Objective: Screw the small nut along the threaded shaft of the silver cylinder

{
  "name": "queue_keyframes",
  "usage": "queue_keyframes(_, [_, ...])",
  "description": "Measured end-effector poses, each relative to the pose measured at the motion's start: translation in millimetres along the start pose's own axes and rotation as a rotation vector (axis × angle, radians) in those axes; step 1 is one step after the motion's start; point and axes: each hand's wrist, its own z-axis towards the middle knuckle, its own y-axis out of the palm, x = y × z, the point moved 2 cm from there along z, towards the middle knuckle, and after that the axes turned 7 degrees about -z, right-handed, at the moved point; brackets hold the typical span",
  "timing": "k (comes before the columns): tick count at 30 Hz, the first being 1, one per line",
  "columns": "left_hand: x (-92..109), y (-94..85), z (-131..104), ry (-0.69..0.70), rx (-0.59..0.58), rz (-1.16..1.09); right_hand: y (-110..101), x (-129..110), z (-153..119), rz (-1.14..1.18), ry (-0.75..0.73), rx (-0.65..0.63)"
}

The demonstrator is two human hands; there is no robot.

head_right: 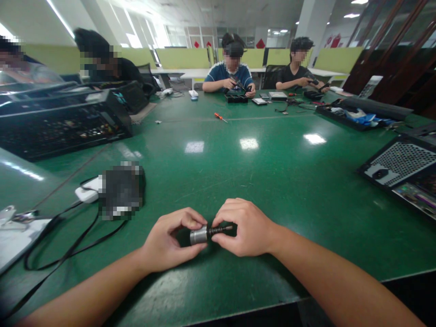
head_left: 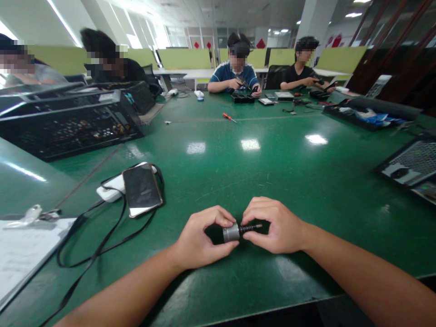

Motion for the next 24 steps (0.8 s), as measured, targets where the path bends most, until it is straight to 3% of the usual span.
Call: queue_keyframes(24, [-0.6,-1.4,-0.2,0.045,-0.005,-0.010,-3.1,0.8,-0.3,-0.011,0.003,-0.017])
